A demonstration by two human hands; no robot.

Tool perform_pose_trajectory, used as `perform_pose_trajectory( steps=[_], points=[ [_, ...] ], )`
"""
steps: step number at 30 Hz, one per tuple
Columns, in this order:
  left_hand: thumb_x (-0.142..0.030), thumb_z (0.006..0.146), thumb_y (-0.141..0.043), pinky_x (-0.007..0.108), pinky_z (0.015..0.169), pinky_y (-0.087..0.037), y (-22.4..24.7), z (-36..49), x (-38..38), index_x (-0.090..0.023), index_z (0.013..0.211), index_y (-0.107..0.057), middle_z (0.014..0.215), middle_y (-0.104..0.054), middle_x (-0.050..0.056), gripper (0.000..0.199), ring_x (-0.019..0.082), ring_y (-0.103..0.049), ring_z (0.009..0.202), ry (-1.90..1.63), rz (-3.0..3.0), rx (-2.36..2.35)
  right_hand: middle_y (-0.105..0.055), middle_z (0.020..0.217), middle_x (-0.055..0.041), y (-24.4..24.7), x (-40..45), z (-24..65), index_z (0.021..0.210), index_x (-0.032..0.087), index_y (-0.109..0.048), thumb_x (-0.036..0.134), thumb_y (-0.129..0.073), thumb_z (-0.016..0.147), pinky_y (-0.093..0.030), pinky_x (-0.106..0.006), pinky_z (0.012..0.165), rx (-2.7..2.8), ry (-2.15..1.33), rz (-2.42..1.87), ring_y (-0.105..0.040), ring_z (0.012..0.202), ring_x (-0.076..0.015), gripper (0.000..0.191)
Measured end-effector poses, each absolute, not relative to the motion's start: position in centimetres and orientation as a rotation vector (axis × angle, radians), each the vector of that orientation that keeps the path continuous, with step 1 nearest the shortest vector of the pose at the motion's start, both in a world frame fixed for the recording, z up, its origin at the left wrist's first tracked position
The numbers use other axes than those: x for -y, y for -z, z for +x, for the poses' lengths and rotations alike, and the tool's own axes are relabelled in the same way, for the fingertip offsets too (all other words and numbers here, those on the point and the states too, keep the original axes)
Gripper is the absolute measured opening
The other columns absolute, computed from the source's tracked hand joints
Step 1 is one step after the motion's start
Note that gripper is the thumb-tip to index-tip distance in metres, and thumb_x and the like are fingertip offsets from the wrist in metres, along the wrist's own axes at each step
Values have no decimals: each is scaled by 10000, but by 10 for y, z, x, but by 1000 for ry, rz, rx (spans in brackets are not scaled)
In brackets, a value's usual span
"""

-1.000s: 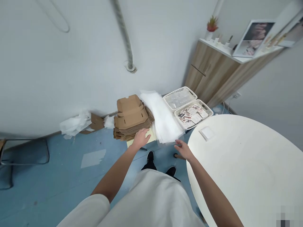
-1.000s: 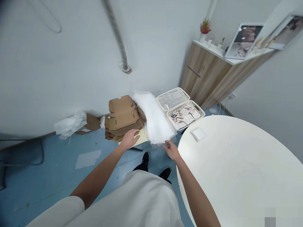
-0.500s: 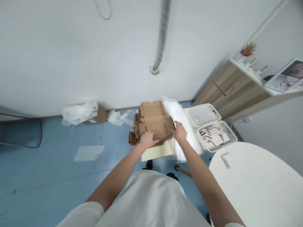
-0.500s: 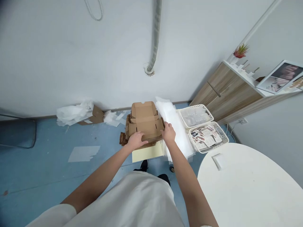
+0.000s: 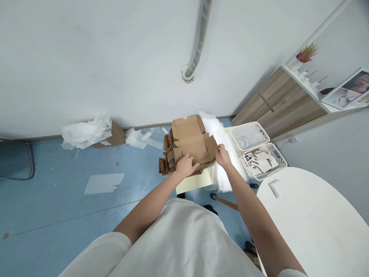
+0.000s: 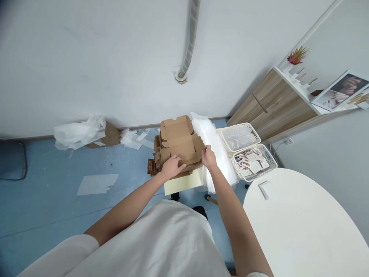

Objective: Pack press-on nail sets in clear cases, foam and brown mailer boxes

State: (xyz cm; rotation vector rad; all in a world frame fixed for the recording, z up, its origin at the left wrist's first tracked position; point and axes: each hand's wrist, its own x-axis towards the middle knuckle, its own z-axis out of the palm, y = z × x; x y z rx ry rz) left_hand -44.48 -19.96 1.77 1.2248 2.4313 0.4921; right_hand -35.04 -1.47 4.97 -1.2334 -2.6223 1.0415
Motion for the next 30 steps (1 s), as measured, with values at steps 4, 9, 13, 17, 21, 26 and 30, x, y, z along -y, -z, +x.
perform_pose_trajectory(
  steps=[4,9,13,17,21,26,30],
  points=[
    [-341,875,-348,315,778,-404,-16,-448,199,-167,861,-583,881,-562,76,293,202,-547,878,-515,1436,-2400,-591,775,-27,-55,18,-342,1018,207,-369,359,-320,812,-420,-304,612,2331,-1309,-1170,-567,654,-166,260],
    [-200,883,-315,291,715,-412,-18,-451,198,-157,893,-547,864,-563,73,237,184,-545,821,-456,1482,-2529,-579,972,-107,-54,48,-321,966,178,-483,341,-372,811,-392,-362,794,2513,-741,-901,-535,898,-212,252],
    [-159,866,-317,293,708,-409,-25,-446,200,-154,913,-527,878,-562,68,216,180,-536,813,-604,1491,-2610,-620,919,-92,-37,71,-308,871,189,-579,325,-416,803,-327,-418,894,2872,-750,-696,-528,955,-237,223],
    [-150,844,-347,311,692,-398,-36,-440,204,-158,908,-527,859,-570,68,191,187,-528,811,-827,1491,-2709,-563,1132,-96,-39,69,-305,1089,213,-520,476,-522,729,-377,-408,883,2515,-1280,-851,-509,1040,-248,445],
    [-146,831,-379,326,723,-386,-46,-428,204,-165,909,-544,879,-588,71,184,192,-521,851,-994,1746,-2638,-507,1210,-70,-71,55,-298,1224,269,-380,583,-381,770,-467,-382,786,1750,-1818,-938,-580,939,-201,552],
    [-140,840,-377,340,771,-376,-47,-395,194,-180,942,-563,913,-602,67,216,185,-520,888,-1014,2093,-2339,-544,1149,-31,-102,47,-262,1234,304,-375,523,-528,711,-514,-304,685,1500,-1828,-1177,-608,796,-148,587],
    [-150,854,-339,365,836,-356,-47,-362,177,-197,1006,-566,962,-602,75,277,191,-511,940,-900,2135,-2132,-489,1238,-38,-109,52,-221,1272,313,-343,478,-592,669,-521,-307,671,1635,-1638,-1209,-569,942,-194,672]
  ],
)
